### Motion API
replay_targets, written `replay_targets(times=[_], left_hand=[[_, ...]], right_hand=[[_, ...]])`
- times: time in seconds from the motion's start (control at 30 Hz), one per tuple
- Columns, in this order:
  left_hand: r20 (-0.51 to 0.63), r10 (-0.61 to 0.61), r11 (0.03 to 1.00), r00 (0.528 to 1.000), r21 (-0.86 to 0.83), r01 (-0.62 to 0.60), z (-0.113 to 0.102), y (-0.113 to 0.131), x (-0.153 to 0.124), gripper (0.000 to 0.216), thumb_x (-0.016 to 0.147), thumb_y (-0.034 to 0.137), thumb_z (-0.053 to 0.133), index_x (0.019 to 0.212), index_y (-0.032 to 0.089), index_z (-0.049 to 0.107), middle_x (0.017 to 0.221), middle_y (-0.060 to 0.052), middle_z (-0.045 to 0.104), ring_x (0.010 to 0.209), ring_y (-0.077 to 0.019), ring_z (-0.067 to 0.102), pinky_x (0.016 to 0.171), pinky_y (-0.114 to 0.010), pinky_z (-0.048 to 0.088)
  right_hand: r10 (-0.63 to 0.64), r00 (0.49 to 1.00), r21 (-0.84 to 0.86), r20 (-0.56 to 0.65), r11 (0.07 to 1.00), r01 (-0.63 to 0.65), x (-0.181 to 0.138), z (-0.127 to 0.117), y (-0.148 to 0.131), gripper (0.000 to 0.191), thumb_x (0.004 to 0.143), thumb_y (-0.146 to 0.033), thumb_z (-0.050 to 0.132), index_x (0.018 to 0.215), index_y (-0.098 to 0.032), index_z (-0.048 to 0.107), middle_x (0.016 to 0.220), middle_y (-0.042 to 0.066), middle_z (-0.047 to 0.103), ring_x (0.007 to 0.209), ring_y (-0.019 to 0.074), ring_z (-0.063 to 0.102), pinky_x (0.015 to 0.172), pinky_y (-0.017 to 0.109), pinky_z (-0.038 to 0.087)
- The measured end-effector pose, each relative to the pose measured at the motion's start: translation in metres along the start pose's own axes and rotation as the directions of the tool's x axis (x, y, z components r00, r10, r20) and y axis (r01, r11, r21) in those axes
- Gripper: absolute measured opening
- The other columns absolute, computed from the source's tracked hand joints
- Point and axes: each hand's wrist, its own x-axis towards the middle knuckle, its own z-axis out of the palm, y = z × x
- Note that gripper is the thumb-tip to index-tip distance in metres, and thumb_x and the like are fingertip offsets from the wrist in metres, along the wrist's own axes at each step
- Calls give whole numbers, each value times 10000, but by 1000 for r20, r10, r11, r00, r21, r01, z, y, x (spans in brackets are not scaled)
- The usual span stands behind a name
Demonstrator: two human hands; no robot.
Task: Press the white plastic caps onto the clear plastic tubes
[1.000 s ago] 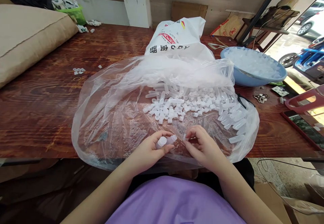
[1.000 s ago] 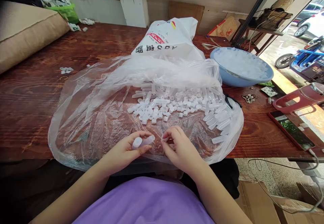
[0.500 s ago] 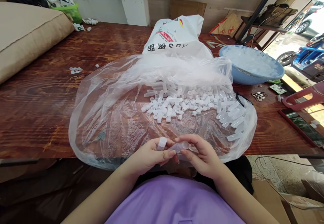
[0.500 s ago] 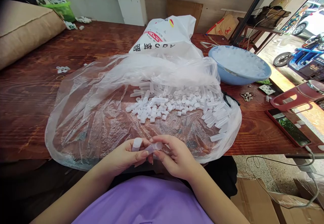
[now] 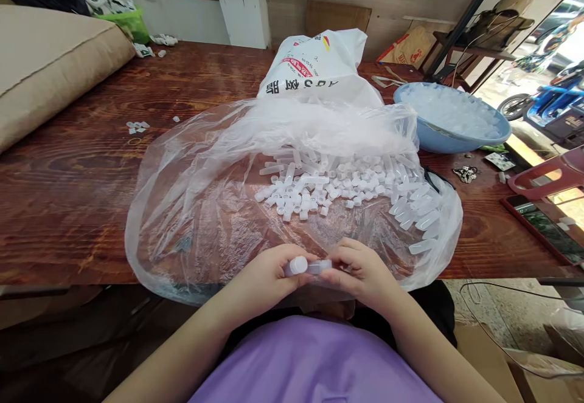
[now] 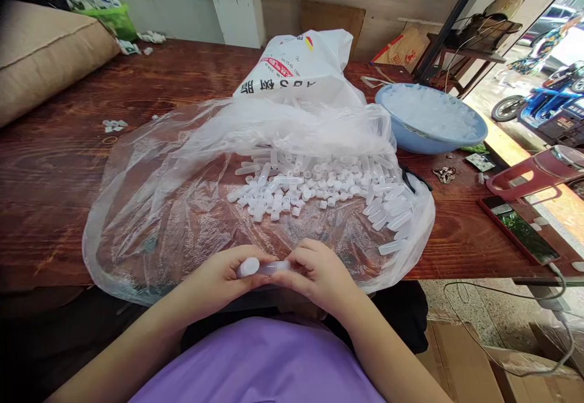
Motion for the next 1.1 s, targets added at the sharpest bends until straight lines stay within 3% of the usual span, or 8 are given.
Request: replay_targets(times=[0.1, 0.3, 0.47, 0.63, 0.73, 0.83, 0.93, 1.1], left_hand=[[-31, 139, 972, 990, 195, -130, 3, -3, 1, 207, 786, 225, 519, 949, 178, 638, 900, -34, 643, 857, -178, 568, 812, -298, 428], [-105, 95, 977, 990, 202, -72, 3, -11, 2, 213, 793, 245, 525, 976, 196, 621, 924, -28, 641, 853, -176, 581, 780, -284, 448], [-89, 108, 981, 990, 168, -92, 3, -9, -1, 199, 784, 229, 528, 959, 193, 615, 905, -18, 639, 815, -160, 577, 760, -273, 447], [-63, 87, 985, 994, 155, -76, 4, -6, -1, 163, 796, 265, 533, 918, 186, 606, 856, -10, 641, 770, -155, 578, 699, -255, 452], [-26, 124, 960, 992, 256, -114, 9, -9, 0, 163, 799, 200, 507, 930, 181, 601, 877, -24, 646, 805, -163, 583, 730, -269, 457], [-21, 207, 879, 978, 444, -177, 14, -14, -1, 238, 790, 97, 450, 974, 165, 584, 906, -48, 652, 862, -181, 584, 793, -304, 454], [28, 260, 737, 965, 640, -217, 10, -12, 3, 255, 791, 71, 426, 985, 145, 575, 932, -70, 651, 866, -206, 584, 791, -334, 460], [-166, 201, 568, 965, 823, 23, -30, 17, 48, 249, 816, 117, 416, 1015, 148, 564, 919, -80, 658, 876, -231, 603, 787, -341, 461]], right_hand=[[112, 994, -82, 6, 990, -111, -1, 7, 2, 626, 935, -505, 169, 510, -178, 492, 532, 12, 458, 548, 134, 474, 543, 262, 376], [39, 999, -19, 27, 999, -39, -6, 3, -2, 293, 905, -403, 394, 1049, -184, 525, 939, 78, 596, 795, 165, 565, 695, 280, 446], [114, 993, -110, -13, 987, -115, -5, 10, -3, 415, 949, -386, 208, 759, -188, 519, 660, 30, 565, 605, 152, 531, 555, 259, 415], [-85, 995, -266, -48, 961, 69, 2, 18, -4, 398, 923, -396, 229, 785, -175, 530, 726, 77, 595, 675, 182, 538, 618, 289, 409], [173, 985, -196, 5, 966, -169, 10, 24, -7, 457, 918, -351, 162, 606, -195, 457, 598, 45, 544, 571, 160, 490, 536, 271, 350], [427, 892, 21, 150, 900, -435, 16, 26, -11, 480, 916, -396, 174, 546, -194, 403, 543, 15, 490, 546, 144, 467, 505, 253, 320], [437, 878, 108, 195, 881, -462, 21, 20, -15, 514, 923, -445, 171, 576, -185, 447, 572, 10, 509, 582, 147, 493, 538, 248, 350], [290, 954, -321, -71, 899, -298, 44, -4, -9, 310, 933, -362, 301, 930, -184, 556, 888, 61, 606, 824, 197, 565, 671, 275, 399]])
